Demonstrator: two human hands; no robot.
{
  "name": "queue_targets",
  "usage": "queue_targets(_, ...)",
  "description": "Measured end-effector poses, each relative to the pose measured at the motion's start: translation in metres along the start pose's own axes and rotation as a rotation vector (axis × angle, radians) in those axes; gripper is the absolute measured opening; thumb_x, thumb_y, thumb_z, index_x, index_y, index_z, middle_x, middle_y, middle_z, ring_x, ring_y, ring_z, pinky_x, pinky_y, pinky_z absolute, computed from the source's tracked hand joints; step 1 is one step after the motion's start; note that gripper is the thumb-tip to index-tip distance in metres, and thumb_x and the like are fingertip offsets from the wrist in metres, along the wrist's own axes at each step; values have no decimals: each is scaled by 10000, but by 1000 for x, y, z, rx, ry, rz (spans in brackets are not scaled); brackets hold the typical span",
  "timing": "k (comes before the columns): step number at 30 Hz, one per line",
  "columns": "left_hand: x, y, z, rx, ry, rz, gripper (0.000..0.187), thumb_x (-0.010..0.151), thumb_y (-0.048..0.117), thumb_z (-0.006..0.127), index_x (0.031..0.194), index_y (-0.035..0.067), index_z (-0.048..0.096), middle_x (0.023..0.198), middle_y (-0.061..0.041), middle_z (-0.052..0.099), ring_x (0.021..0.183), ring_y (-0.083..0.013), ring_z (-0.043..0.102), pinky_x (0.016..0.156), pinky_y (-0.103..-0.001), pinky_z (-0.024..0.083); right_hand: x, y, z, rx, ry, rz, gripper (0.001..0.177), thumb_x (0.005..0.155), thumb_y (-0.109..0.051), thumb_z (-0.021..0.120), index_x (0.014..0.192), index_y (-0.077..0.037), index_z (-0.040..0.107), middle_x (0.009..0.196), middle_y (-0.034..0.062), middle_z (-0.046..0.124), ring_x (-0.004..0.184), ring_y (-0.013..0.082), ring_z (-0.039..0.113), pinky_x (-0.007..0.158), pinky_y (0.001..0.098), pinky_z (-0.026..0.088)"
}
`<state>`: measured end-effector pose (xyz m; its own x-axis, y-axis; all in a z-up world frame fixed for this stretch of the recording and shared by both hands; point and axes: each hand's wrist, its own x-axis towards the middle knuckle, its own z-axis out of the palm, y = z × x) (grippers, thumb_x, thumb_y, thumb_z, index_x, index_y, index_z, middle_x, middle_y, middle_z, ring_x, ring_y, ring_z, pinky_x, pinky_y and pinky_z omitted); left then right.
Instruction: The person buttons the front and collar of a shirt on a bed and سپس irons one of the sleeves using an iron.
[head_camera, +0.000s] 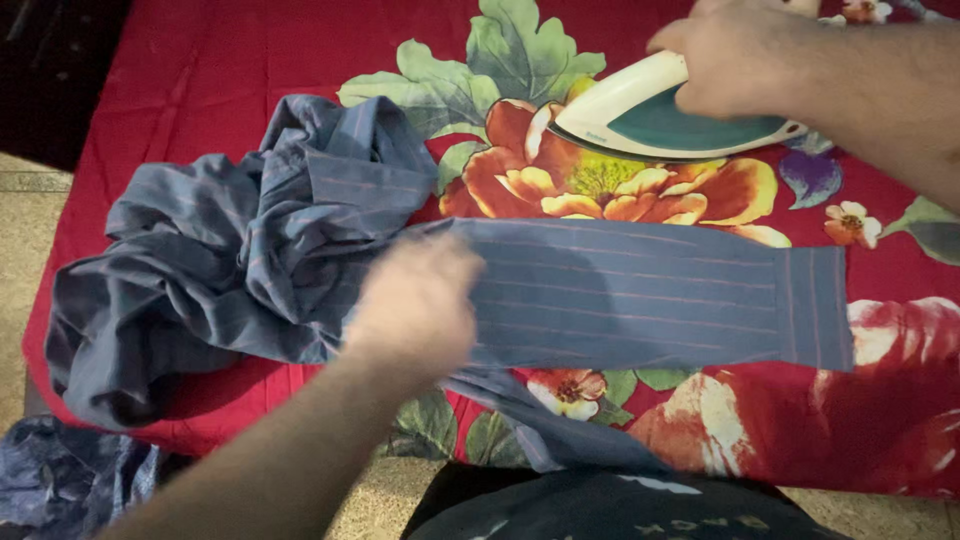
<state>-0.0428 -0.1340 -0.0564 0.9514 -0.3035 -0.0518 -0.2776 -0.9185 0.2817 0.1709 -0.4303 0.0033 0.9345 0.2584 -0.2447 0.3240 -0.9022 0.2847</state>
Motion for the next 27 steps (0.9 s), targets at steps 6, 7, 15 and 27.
queue_targets(6,9,-41,-48,161,265,-248,593,703,218,685,1279,87,635,1471,-205,480,1269,-444,436,985,-606,343,-64,-42,43,515,219,-289,424,832,-168,605,1236,-74,689,1172,154,691,1092,343,666,974,471,527)
queue_targets(7,11,-43,-55,161,194,-294,579,742,242,685,1302,111,616,1433,-166,513,1272,-415,453,990,-616,334,-81,-55,62,548,13,-207,404,857,-184,575,1239,-123,691,1195,108,704,1142,305,672,1008,452,524)
queue_targets(15,27,-65,-92,127,-142,-321,309,954,395,597,1140,186,729,1132,-73,738,1135,-311,656,1021,-594,380,-155,-42,121,381,227,8,647,795,-280,663,1407,-113,532,1400,154,558,1273,356,520,1046,574,440)
queue_targets(27,48,-109,-96,-3,108,-365,376,1057,349,540,1153,17,686,1106,-299,688,1075,-504,636,952,-557,480,-226,50,133,343,20,364,288,907,-323,581,1109,-183,731,850,122,750,780,322,758,799,441,614)
